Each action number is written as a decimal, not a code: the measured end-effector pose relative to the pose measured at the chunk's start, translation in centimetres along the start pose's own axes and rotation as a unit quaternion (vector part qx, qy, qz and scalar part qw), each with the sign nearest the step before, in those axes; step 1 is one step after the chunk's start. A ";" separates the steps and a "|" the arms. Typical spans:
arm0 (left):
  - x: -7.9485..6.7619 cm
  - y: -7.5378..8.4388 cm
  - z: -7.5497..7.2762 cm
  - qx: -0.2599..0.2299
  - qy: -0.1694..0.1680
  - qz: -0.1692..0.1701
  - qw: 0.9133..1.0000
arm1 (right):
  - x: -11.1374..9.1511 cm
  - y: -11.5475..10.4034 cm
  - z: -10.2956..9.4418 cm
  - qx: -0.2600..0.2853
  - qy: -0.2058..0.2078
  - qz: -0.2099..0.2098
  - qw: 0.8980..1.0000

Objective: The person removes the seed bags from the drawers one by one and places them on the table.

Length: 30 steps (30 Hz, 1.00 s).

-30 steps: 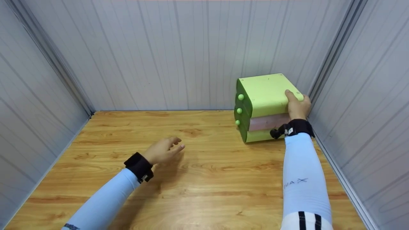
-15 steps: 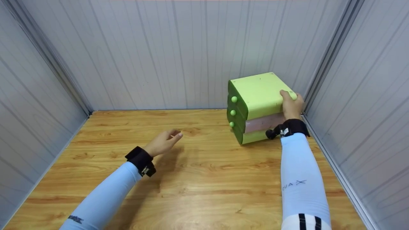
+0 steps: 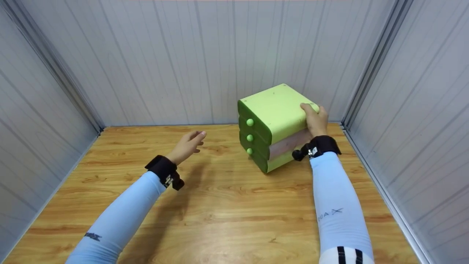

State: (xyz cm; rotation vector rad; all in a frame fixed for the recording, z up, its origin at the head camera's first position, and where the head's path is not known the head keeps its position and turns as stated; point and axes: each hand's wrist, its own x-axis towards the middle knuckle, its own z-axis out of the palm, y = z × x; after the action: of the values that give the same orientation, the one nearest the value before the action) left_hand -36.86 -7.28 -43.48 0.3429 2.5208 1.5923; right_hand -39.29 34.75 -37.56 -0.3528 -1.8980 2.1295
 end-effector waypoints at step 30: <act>1.9 1.4 -3.3 -0.201 -0.087 -0.090 0.971 | -0.9 3.9 7.4 0.003 -0.211 -0.022 0.977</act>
State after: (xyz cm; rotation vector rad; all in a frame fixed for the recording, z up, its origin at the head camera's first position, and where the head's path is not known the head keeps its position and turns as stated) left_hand -39.32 -9.09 -40.81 0.1886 1.9764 1.8517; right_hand -41.18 27.18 -40.59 0.1585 -2.0878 2.3200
